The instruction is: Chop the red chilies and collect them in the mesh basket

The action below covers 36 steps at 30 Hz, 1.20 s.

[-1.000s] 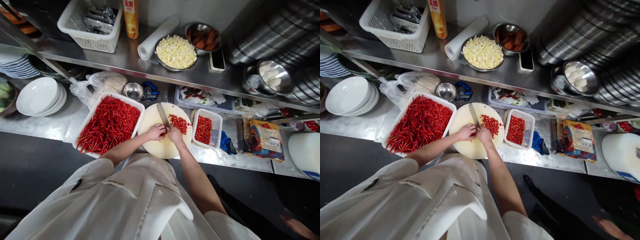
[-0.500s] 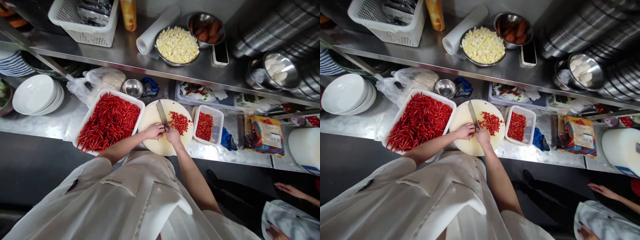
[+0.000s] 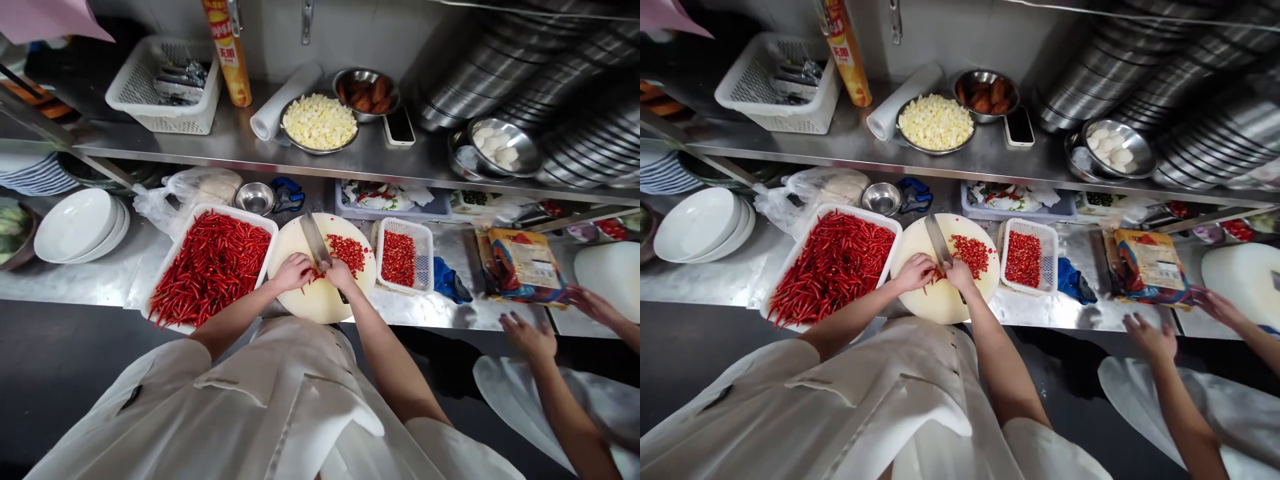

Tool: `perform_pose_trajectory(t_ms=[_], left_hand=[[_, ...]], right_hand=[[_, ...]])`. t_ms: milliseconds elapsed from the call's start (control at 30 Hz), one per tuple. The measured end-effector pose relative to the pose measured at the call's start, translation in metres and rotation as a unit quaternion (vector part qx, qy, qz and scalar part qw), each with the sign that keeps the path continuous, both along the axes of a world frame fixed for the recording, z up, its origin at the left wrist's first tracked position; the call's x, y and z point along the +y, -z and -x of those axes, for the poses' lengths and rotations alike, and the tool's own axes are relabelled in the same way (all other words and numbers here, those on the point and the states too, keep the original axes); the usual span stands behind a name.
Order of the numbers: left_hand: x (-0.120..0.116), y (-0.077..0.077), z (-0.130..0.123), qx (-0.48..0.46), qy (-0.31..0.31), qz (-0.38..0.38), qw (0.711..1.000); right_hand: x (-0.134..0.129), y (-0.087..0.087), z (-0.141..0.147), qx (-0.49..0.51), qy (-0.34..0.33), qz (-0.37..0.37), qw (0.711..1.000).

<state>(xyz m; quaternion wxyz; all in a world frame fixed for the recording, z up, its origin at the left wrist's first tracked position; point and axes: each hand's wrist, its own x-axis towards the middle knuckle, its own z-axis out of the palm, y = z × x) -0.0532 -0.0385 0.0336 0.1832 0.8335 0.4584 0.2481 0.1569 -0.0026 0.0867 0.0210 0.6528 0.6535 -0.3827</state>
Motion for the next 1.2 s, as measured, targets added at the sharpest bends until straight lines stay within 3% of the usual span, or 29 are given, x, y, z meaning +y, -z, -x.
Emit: perform_pose_trajectory(t_ms=[67, 133, 300, 400, 467, 600, 767, 867, 1000, 1200], left_hand=[[-0.008, -0.004, -0.001, -0.025, -0.106, -0.004, 0.994], [-0.018, -0.006, -0.009, -0.028, -0.136, -0.002, 0.99], [-0.03, -0.002, -0.065, 0.057, 0.027, 0.014, 0.998], [-0.029, 0.007, -0.1, 0.105, 0.039, 0.019, 0.993], [-0.032, 0.013, -0.11, 0.124, 0.043, 0.02, 0.991], [-0.05, 0.015, -0.086, 0.142, 0.051, 0.011, 0.989], [-0.056, 0.009, -0.042, 0.142, -0.136, -0.011, 0.98], [-0.042, 0.014, -0.046, 0.162, -0.154, 0.009, 0.975], [-0.019, 0.023, -0.07, 0.161, -0.151, 0.019, 0.975], [-0.015, 0.015, -0.07, 0.099, -0.138, 0.017, 0.985]], right_hand=[[0.0, 0.001, -0.017, 0.014, 0.012, 0.003, 1.0], [-0.001, 0.003, -0.034, 0.031, 0.01, 0.004, 0.999], [0.008, 0.004, -0.054, 0.018, -0.038, -0.023, 0.999], [0.014, 0.003, -0.055, -0.003, -0.059, -0.034, 0.998], [0.014, 0.002, -0.054, -0.015, -0.063, -0.033, 0.997], [0.001, 0.004, -0.053, -0.02, -0.07, -0.028, 0.997], [-0.014, 0.008, -0.061, 0.003, -0.076, -0.012, 0.997], [-0.009, 0.007, -0.07, -0.001, -0.073, -0.008, 0.997], [0.002, 0.003, -0.077, -0.014, -0.071, -0.01, 0.997], [-0.004, 0.001, -0.075, -0.035, -0.057, -0.019, 0.998]])
